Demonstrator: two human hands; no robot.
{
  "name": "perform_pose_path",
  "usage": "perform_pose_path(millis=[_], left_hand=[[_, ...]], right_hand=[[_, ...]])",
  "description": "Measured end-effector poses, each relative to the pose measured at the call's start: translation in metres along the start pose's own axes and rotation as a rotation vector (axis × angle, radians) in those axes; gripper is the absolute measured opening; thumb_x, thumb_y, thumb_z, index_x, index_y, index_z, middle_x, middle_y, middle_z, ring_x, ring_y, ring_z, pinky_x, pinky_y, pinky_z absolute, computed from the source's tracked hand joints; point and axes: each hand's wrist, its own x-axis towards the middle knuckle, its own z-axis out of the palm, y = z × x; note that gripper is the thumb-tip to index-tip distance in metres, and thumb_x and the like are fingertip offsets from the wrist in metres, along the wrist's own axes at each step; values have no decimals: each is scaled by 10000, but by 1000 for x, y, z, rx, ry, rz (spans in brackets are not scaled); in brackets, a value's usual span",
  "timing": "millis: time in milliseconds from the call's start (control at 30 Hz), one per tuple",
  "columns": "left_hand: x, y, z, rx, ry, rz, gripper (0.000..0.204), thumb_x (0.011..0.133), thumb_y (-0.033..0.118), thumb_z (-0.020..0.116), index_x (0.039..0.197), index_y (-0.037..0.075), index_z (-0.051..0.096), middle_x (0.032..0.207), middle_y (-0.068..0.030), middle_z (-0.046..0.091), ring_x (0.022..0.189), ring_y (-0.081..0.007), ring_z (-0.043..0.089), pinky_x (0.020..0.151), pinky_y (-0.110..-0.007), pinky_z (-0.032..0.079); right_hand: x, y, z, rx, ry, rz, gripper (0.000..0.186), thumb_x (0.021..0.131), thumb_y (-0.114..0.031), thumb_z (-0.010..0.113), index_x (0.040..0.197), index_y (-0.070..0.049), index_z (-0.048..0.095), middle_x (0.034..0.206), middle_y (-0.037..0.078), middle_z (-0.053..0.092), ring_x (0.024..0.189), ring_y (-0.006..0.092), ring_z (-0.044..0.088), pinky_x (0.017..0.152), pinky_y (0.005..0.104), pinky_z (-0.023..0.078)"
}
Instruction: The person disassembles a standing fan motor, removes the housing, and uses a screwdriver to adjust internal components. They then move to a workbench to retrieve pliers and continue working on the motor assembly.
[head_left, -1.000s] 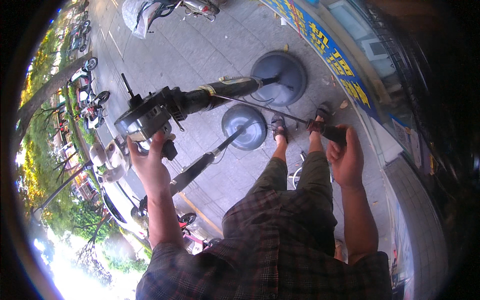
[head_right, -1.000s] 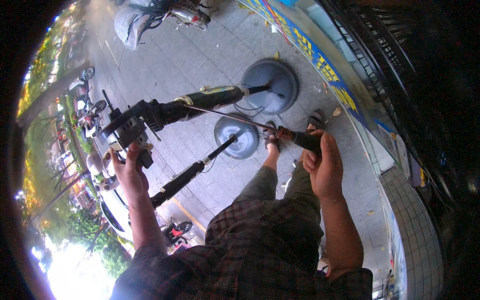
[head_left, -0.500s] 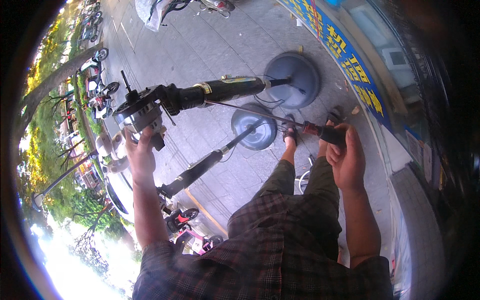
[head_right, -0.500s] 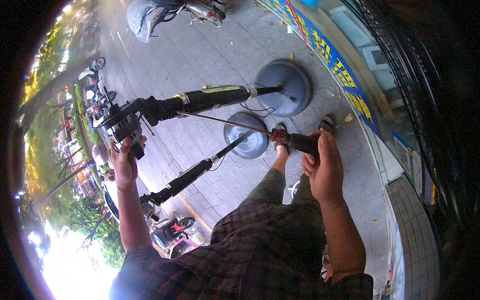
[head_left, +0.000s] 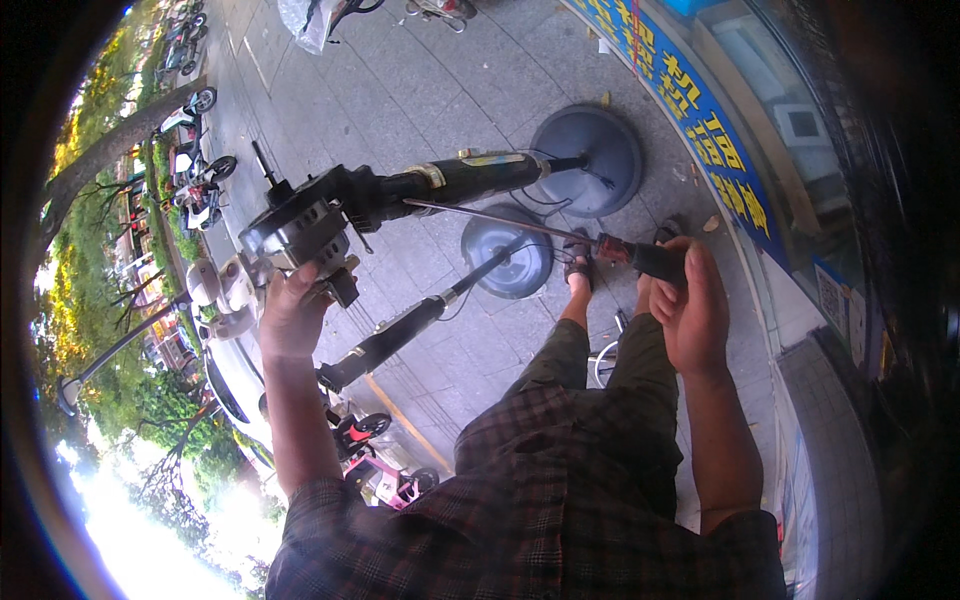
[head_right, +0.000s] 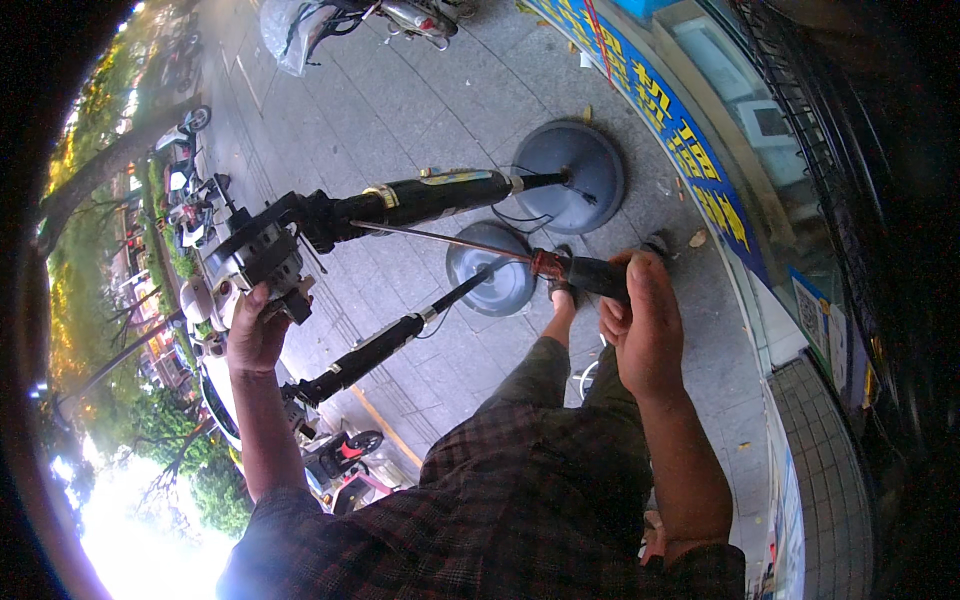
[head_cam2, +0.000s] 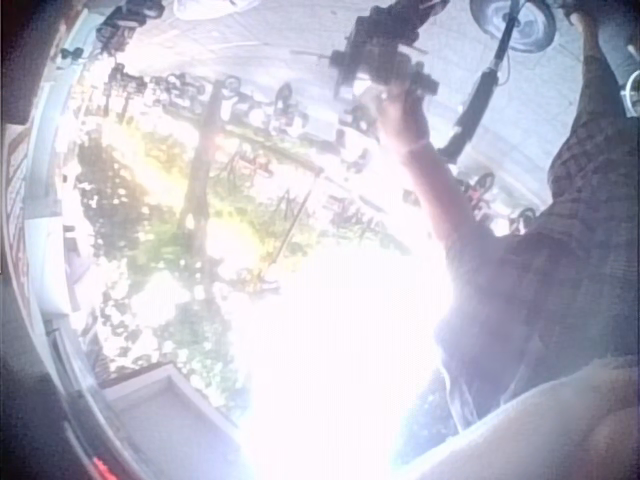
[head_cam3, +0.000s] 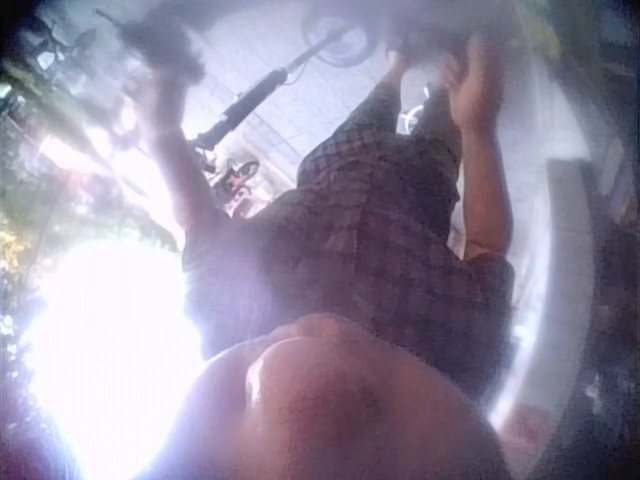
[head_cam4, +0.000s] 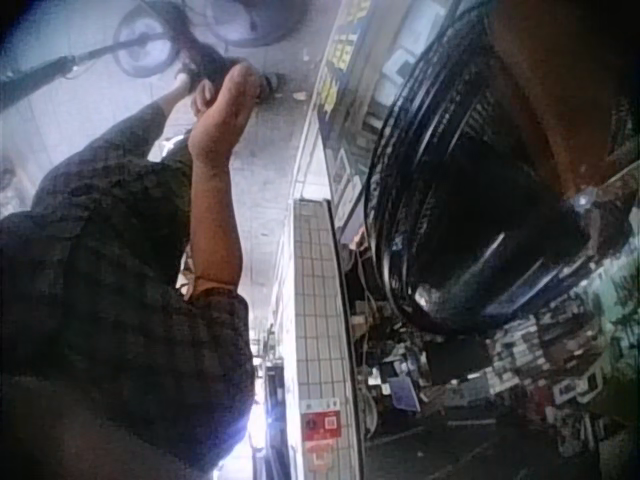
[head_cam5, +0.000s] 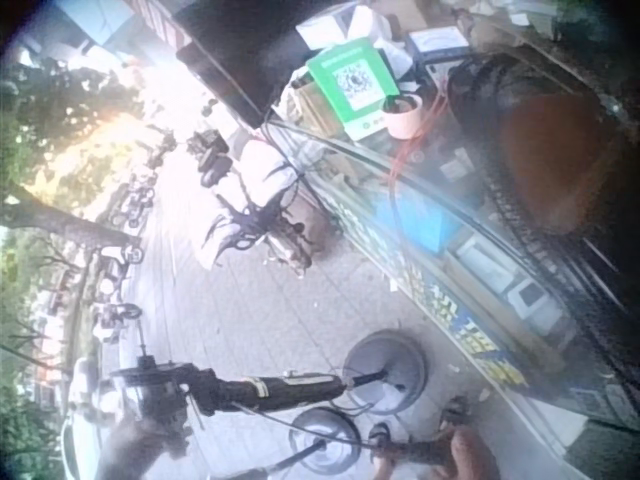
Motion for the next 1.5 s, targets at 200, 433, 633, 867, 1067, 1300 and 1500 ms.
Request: perform_pose_path(millis=[200, 433, 633, 867, 1067, 1300, 1500], left_hand=[[14, -2, 25, 25, -116, 182, 925, 779, 351, 891, 1503, -4, 437, 1406, -143, 608, 1286, -309, 606, 1113, -474, 480], [29, -6, 16, 21, -172, 197, 1010, 737, 389, 903, 1536, 42, 391, 1446, -158, 563, 1309, -322, 583, 1075, -514, 510], [25, -1, 19, 70, -188, 202, 983, 747, 447, 872, 1512, 30, 418, 1397, -157, 583, 1229, -308, 618, 1017, -497, 536], [11, -26, 44, -70, -38, 201, 941, 766, 547, 830, 1464, 21, 481, 1326, -140, 613, 1118, -288, 667, 934, -481, 565], [0, -38, 41, -159, -14, 170, 917, 803, 575, 798, 1455, 8, 492, 1294, -135, 627, 1135, -298, 663, 989, -513, 540], [-17, -55, 40, -320, -23, 182, 748, 917, 532, 702, 1464, 59, 510, 1310, -176, 642, 1181, -365, 657, 1060, -605, 490], [-27, -58, 51, -480, 36, 144, 672, 937, 508, 667, 1428, 67, 542, 1289, -192, 648, 1194, -367, 646, 1085, -627, 470]], right_hand=[[-6, -4, -3, -25, 77, -25, 385, 1110, -465, 414, 1121, -97, 525, 712, -41, 393, 576, 59, 355, 509, 231, 290], [-2, -18, -19, 45, 156, -95, 422, 1095, -499, 427, 1116, -92, 538, 717, -37, 400, 580, 66, 370, 513, 233, 296], [11, -35, 1, -50, 62, -117, 370, 1105, -446, 441, 1125, -94, 554, 722, -52, 410, 571, 43, 355, 506, 221, 287], [23, -44, 14, -110, 31, -184, 350, 1124, -397, 413, 1166, -81, 558, 729, -53, 408, 579, 30, 354, 518, 200, 290], [22, -56, 18, -180, 56, -159, 342, 1124, -378, 416, 1173, -71, 558, 721, -51, 418, 578, 23, 346, 519, 199, 286], [21, -55, 21, -177, 34, -173, 336, 1115, -364, 419, 1145, -67, 571, 731, -39, 431, 579, 26, 357, 516, 202, 282], [18, -60, 32, -337, 82, -184, 372, 1096, -399, 410, 1137, -68, 574, 773, -15, 455, 594, 33, 380, 524, 209, 280]])
